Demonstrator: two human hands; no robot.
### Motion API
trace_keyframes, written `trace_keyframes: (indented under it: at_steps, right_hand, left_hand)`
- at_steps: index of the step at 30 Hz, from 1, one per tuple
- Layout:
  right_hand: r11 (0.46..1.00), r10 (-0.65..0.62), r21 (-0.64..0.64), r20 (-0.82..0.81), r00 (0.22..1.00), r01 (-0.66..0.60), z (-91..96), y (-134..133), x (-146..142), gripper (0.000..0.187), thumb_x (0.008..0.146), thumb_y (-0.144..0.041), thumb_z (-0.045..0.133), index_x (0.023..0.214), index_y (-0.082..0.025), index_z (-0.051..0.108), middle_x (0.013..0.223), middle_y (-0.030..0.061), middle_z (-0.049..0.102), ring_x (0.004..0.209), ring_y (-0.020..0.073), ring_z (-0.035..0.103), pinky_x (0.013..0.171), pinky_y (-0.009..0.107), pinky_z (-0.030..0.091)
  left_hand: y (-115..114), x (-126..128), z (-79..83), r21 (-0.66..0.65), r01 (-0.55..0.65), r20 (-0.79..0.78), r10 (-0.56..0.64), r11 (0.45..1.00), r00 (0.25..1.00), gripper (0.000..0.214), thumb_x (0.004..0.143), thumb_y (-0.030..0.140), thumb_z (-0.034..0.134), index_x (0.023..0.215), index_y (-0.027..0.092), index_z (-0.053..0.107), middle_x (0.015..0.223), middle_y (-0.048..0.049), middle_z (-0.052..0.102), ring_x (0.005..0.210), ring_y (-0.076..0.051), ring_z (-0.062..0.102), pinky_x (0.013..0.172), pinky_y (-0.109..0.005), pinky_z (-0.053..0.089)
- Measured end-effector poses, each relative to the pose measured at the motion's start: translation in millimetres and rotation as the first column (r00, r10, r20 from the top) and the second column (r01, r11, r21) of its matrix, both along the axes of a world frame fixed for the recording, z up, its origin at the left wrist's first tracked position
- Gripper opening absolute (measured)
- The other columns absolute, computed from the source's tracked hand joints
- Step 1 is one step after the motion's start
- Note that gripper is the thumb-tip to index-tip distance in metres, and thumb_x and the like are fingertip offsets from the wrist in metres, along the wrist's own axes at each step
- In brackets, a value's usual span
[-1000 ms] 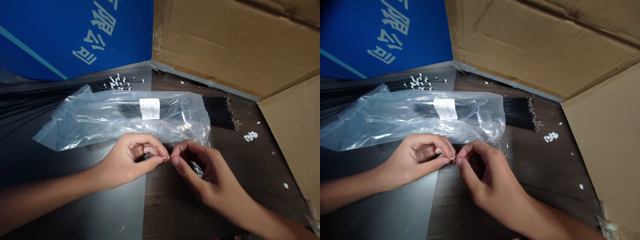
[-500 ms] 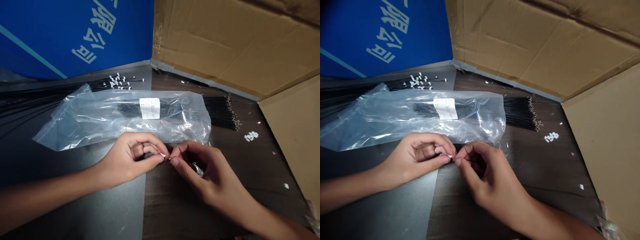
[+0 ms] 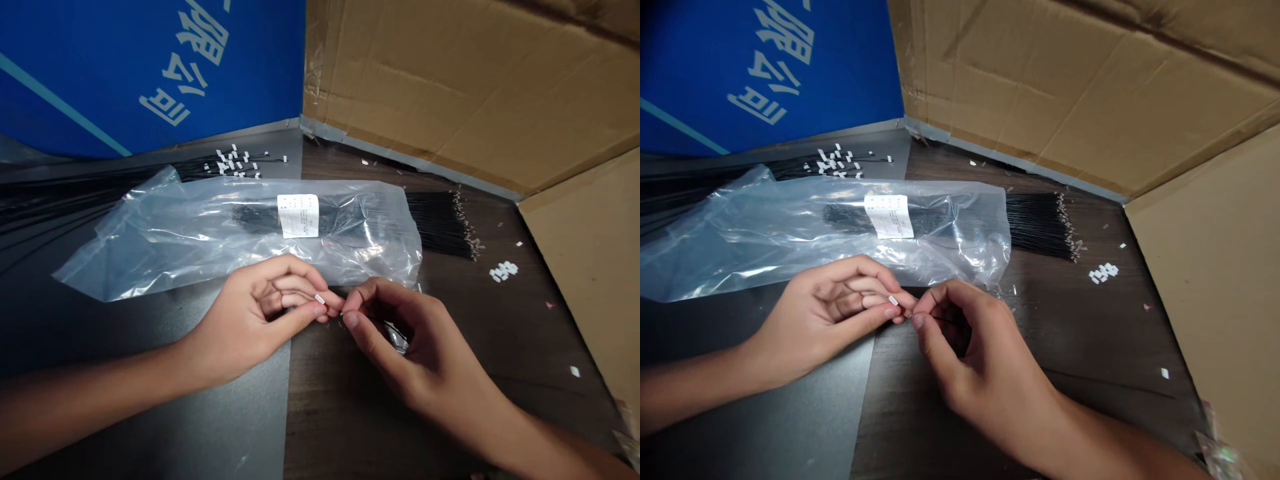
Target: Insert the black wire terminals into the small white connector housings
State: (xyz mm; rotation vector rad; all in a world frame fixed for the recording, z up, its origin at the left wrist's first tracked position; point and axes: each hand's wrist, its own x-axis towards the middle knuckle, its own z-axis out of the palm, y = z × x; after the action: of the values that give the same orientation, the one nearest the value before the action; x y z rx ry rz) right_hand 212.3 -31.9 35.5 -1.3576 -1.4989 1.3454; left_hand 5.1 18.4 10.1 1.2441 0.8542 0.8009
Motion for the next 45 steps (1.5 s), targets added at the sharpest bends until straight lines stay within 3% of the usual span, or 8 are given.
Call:
trace_keyframes:
  at_steps: [6,13,22,25,29,38,45]
  right_hand:
    - [1.0,0.001,-0.004,0.017,1.0,0.0,-0.7,0.5,-0.2,0.009,0.101,-0.021,0.066,0.093,-0.02,0.069,0.088,0.0002,0.072,0.079,0.0122,0.067,0.072,0.019,0.055]
    - [1.0,0.0,-0.009,0.013,1.0,0.0,-2.8,-1.2,2.1,0.008,0.102,-0.021,0.067,0.094,-0.021,0.068,0.09,-0.0004,0.071,0.083,0.0121,0.066,0.075,0.02,0.055]
    - [1.0,-0.007,0.01,-0.006,1.0,0.008,-1.3,-0.3,1.0,0.008,0.102,-0.02,0.066,0.095,-0.021,0.069,0.089,-0.0012,0.07,0.084,0.0105,0.067,0.077,0.017,0.054]
    - [1.0,-0.001,0.001,-0.01,1.0,0.001,-1.1,-1.4,1.8,0.005,0.102,-0.019,0.067,0.098,-0.021,0.071,0.091,-0.0017,0.071,0.084,0.0102,0.067,0.076,0.016,0.054]
    - [1.0,0.003,-0.024,-0.017,1.0,-0.003,-0.3,-2.2,2.3,0.006,0.103,-0.02,0.067,0.101,-0.022,0.071,0.095,-0.0008,0.074,0.088,0.0109,0.069,0.079,0.016,0.055]
    - [0.998,0.005,-0.059,-0.066,0.998,-0.008,-0.5,-0.6,-0.3,0.011,0.104,-0.022,0.065,0.094,-0.02,0.071,0.092,0.0,0.075,0.086,0.0111,0.07,0.077,0.016,0.056]
    - [0.994,-0.034,-0.109,-0.095,0.995,0.024,-0.9,0.1,-2.9,0.009,0.1,-0.022,0.07,0.092,-0.019,0.073,0.086,-0.0018,0.073,0.08,0.0094,0.067,0.073,0.014,0.054]
  left_hand:
    - [-0.7,0.3,-0.8,0.019,0.013,0.005,-0.013,1.0,1.0,0.015,0.09,0.004,0.075,0.095,0.016,0.067,0.096,-0.0058,0.088,0.087,-0.012,0.085,0.084,-0.011,0.066]
    - [0.2,-0.4,-1.2,0.032,0.035,0.04,-0.037,0.999,0.999,0.012,0.098,0.003,0.066,0.099,0.015,0.067,0.112,-0.0075,0.087,0.102,-0.014,0.084,0.094,-0.012,0.065]
    - [0.8,-2.8,-6.8,0.093,0.037,0.056,-0.043,0.995,0.998,0.009,0.097,0.007,0.073,0.097,0.016,0.075,0.108,-0.0042,0.086,0.102,-0.012,0.083,0.093,-0.012,0.064]
    - [3.7,-3.4,-6.5,0.12,0.027,0.009,-0.028,0.992,1.0,0.01,0.096,0.007,0.074,0.094,0.015,0.079,0.096,-0.0031,0.083,0.09,-0.01,0.081,0.084,-0.01,0.065]
    - [4.5,-2.9,-5.1,0.058,0.016,0.045,-0.019,0.998,0.999,0.012,0.094,0.006,0.075,0.093,0.016,0.082,0.086,-0.0012,0.083,0.077,-0.009,0.08,0.076,-0.009,0.065]
    - [1.5,1.8,-2.2,-0.091,0.023,0.07,-0.017,0.996,0.997,0.015,0.085,0.002,0.081,0.091,0.015,0.084,0.077,-0.0004,0.084,0.072,-0.009,0.081,0.073,-0.007,0.065]
    - [3.7,0.4,-6.0,0.103,0.048,0.033,-0.052,0.994,0.998,0.017,0.085,0.002,0.079,0.091,0.016,0.086,0.091,-0.0039,0.082,0.081,-0.009,0.078,0.076,-0.009,0.063]
